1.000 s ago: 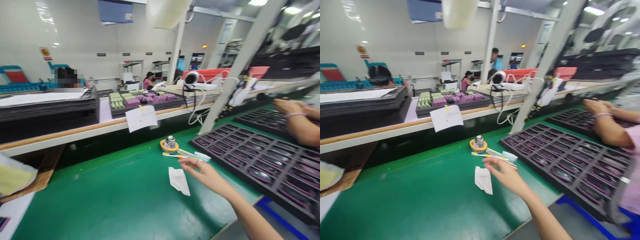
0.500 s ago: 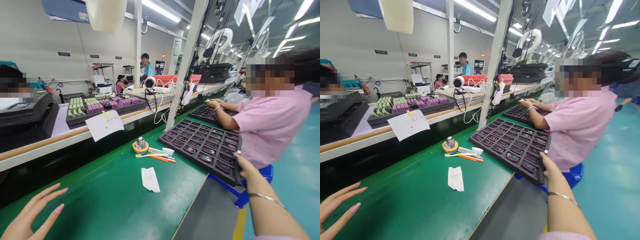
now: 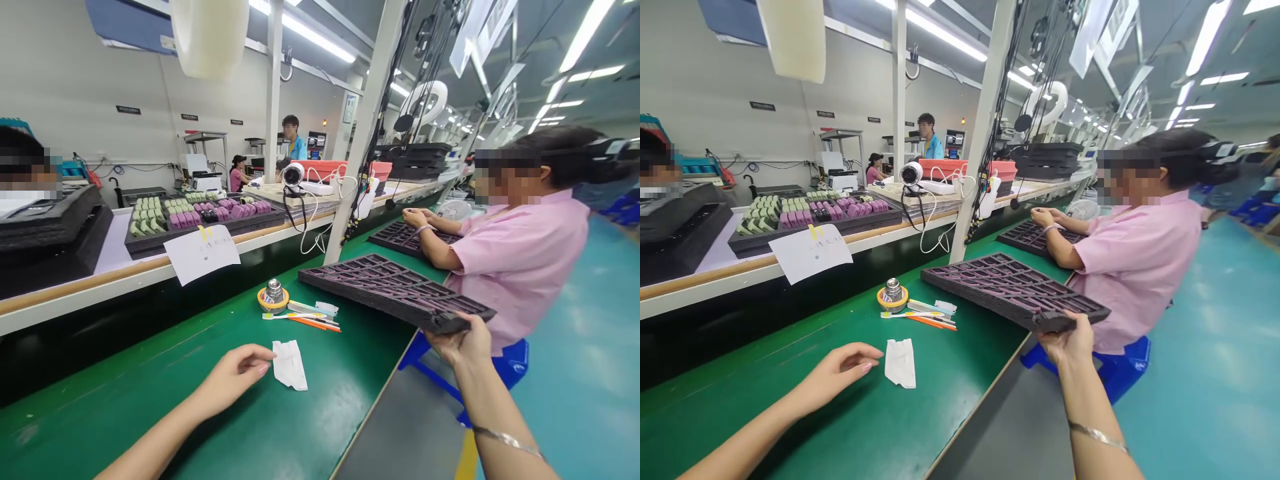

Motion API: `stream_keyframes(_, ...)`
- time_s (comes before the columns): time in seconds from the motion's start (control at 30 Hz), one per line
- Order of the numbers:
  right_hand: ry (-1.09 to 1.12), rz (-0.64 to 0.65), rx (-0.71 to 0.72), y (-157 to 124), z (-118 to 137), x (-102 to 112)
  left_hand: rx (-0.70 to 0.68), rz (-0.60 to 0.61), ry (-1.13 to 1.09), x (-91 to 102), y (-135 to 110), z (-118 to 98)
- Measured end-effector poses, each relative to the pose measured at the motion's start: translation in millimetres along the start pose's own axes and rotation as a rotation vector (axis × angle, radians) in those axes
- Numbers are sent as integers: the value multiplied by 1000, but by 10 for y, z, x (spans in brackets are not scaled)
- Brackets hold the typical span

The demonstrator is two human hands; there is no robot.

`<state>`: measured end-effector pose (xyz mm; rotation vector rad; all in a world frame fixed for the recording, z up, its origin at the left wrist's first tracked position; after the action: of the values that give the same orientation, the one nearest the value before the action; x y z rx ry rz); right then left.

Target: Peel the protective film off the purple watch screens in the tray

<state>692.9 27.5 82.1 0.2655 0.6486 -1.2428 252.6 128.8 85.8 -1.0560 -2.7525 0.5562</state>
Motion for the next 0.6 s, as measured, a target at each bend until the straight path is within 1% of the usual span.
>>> stream_keyframes(0.1, 26, -1, -25, -160, -118, 148, 14, 82, -133, -374, 340, -18)
stream_keyframes(0.2, 27, 43, -53, -339, -239, 281, 69, 180, -266, -750, 666, -9)
stream_keyframes(0.3, 18, 101, -73, -525, -355, 409, 94, 257, -407, -1046, 969, -41)
stream_keyframes(0.37, 4, 128, -102, -618, -437, 511, 74, 285, -484, -1165, 1137, -79)
stream_keyframes(0.47, -66, 175, -191, -626, -546, 680, 65, 274, -553, -1235, 1306, -67)
stream_keyframes(0.53, -124, 152, -203, -503, -546, 804, 72, 254, -578, -1250, 1356, -13)
stream_keyframes(0.6, -150, 73, -131, -305, -461, 907, 79, 245, -589, -1268, 1368, 50)
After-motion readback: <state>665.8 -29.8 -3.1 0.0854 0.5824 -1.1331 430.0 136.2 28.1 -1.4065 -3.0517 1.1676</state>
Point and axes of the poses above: each hand's wrist, its own y-axis towards the middle knuckle, its own x-axis out of the back of the hand, z = x × y, the point moved 6 cm from there along y, towards the middle knuckle, and after that the axes turned 15 degrees about x, right-handed, at the moved point
